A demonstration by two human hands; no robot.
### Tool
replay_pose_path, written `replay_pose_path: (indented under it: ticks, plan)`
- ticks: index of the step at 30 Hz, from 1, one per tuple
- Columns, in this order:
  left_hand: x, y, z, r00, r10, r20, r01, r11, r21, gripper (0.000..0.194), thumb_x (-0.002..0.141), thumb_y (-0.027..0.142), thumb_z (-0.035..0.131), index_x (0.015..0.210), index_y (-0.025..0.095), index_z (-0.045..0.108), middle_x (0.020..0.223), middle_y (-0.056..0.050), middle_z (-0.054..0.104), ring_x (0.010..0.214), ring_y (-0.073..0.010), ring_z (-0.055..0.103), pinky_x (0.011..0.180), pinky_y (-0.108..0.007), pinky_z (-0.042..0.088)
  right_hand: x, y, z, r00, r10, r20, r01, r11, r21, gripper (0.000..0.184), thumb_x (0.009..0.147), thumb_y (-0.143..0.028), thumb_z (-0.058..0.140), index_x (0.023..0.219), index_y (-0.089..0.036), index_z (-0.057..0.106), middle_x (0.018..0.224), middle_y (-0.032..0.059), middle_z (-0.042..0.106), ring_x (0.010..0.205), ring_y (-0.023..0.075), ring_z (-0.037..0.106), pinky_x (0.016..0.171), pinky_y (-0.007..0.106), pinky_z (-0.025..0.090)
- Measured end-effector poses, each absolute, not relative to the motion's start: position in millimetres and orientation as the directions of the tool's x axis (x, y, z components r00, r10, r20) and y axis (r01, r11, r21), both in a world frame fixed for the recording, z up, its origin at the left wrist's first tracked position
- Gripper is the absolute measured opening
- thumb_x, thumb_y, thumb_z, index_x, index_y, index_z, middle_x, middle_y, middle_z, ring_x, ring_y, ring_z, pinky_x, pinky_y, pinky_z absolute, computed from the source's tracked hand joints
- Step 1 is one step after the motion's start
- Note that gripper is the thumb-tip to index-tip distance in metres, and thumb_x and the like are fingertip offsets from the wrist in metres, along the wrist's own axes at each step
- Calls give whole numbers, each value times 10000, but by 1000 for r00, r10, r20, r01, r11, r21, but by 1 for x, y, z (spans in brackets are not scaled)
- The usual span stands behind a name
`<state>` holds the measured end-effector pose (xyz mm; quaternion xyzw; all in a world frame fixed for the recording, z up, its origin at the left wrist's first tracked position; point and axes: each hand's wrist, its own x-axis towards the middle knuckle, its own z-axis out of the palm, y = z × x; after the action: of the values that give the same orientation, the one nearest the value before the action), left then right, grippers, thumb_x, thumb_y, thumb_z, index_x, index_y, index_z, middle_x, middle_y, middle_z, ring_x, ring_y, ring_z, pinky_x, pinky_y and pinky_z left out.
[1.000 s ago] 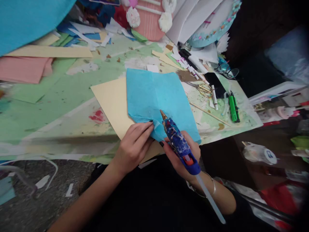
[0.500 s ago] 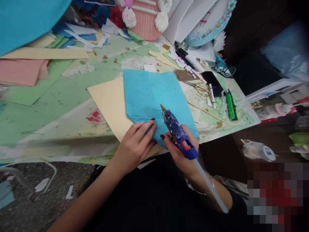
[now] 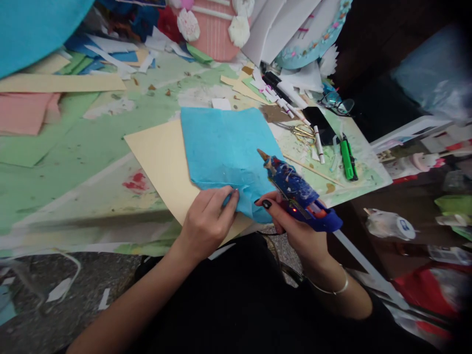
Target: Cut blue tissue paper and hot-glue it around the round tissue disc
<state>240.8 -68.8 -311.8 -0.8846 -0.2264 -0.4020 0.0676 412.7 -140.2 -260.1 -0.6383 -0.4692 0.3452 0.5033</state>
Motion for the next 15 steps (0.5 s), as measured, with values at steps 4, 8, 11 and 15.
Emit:
replay_pose_path:
  ticks: [4, 8, 11, 15]
  plan:
    - [242, -65, -309, 584, 336, 739, 427, -901, 72, 267, 815, 46, 641, 1074, -15, 657, 937, -202, 674, 830, -280, 625, 711, -426, 552, 430, -138, -259, 332, 942, 47, 258, -43, -965, 193, 830, -378, 701, 876, -198, 648, 833, 6, 677, 429, 45, 440, 466, 269, 420]
    - [236, -60, -306, 591, 352, 726, 363, -920, 150, 197, 844, 51, 594, 1016, 15, 683, 922, -192, 666, 833, -265, 614, 715, -407, 536, 441, -135, -252, 317, 941, 122, 358, 1, -934, 160, 830, -330, 700, 890, -182, 694, 879, 28, 691, 568, 87, 561, 577, 278, 486]
    - [229, -58, -303, 576, 413, 705, 338, -906, 255, 177, 854, 62, 581, 984, 61, 702, 925, -169, 658, 836, -239, 605, 704, -373, 525, 446, -134, -246, 312, 932, 185, 388, 52, -920, 146, 805, -307, 724, 892, -189, 716, 880, 29, 704, 705, 136, 635, 669, 294, 529]
    - [223, -55, -301, 543, 499, 675, 301, -866, 398, 151, 843, 67, 609, 914, 133, 725, 878, -108, 661, 806, -193, 587, 665, -321, 508, 452, -127, -247, 299, 924, 239, 360, 123, -925, 121, 755, -280, 772, 834, -204, 721, 831, 15, 715, 749, 163, 664, 717, 317, 557]
